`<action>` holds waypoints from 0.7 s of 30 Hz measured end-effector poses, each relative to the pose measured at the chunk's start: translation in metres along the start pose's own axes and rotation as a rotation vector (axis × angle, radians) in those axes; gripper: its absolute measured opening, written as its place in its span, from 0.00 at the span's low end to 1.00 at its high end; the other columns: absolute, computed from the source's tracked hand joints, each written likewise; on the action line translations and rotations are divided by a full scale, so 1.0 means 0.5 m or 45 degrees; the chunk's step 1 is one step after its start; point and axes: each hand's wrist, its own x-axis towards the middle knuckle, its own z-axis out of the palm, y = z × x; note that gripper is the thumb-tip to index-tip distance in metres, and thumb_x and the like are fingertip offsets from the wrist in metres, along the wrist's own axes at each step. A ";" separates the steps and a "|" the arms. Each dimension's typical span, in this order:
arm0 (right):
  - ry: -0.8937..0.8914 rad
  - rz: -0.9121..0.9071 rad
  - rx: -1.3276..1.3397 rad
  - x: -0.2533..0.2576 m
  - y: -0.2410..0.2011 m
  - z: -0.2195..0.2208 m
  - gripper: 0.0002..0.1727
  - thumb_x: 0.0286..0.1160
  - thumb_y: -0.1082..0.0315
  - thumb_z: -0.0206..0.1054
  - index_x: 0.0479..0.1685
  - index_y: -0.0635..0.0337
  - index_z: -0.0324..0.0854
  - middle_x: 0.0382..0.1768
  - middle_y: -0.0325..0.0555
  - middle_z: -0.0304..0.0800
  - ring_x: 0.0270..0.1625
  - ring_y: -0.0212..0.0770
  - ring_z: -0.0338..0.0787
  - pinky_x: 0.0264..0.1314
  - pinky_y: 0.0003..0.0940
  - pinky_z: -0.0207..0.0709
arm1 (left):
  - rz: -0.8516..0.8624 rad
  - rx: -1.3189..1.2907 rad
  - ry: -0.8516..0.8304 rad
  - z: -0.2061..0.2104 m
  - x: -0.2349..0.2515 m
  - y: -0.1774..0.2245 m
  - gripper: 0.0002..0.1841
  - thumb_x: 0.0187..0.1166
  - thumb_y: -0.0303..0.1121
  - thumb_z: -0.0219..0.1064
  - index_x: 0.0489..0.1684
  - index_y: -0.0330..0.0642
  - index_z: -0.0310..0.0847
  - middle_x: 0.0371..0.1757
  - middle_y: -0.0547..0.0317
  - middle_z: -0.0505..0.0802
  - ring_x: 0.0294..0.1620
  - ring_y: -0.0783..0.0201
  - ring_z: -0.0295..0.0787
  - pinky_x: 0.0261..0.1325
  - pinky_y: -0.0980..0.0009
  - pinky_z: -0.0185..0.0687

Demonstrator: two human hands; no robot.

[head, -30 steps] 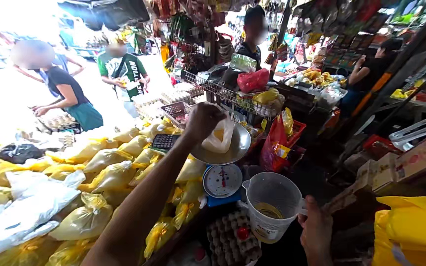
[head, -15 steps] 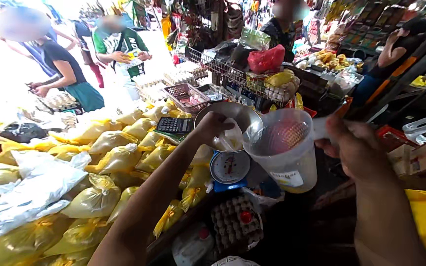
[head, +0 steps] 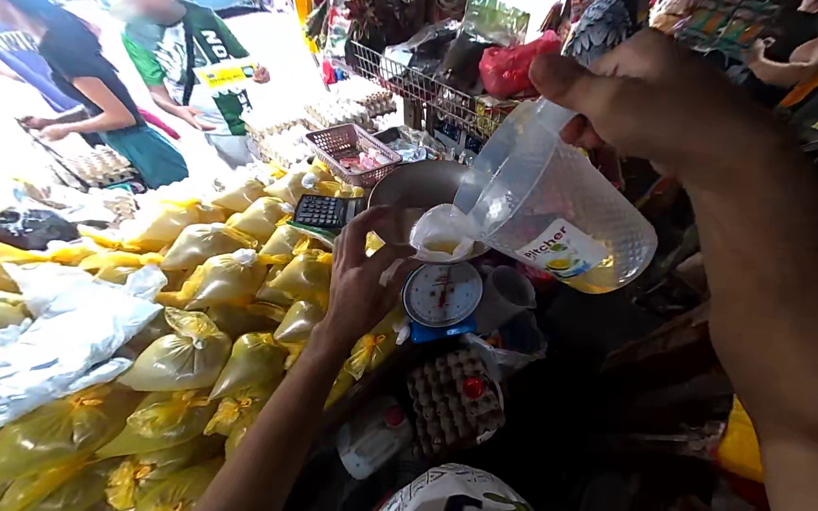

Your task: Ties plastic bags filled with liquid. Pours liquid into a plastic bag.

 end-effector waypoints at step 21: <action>-0.082 -0.134 -0.062 0.035 -0.058 0.034 0.24 0.83 0.38 0.62 0.36 0.50 0.85 0.20 0.29 0.74 0.17 0.21 0.68 0.21 0.19 0.63 | -0.845 0.591 -0.983 0.185 -0.669 0.039 0.46 0.57 0.63 0.80 0.83 0.59 0.75 0.96 0.42 0.30 0.95 0.35 0.14 0.88 0.28 0.15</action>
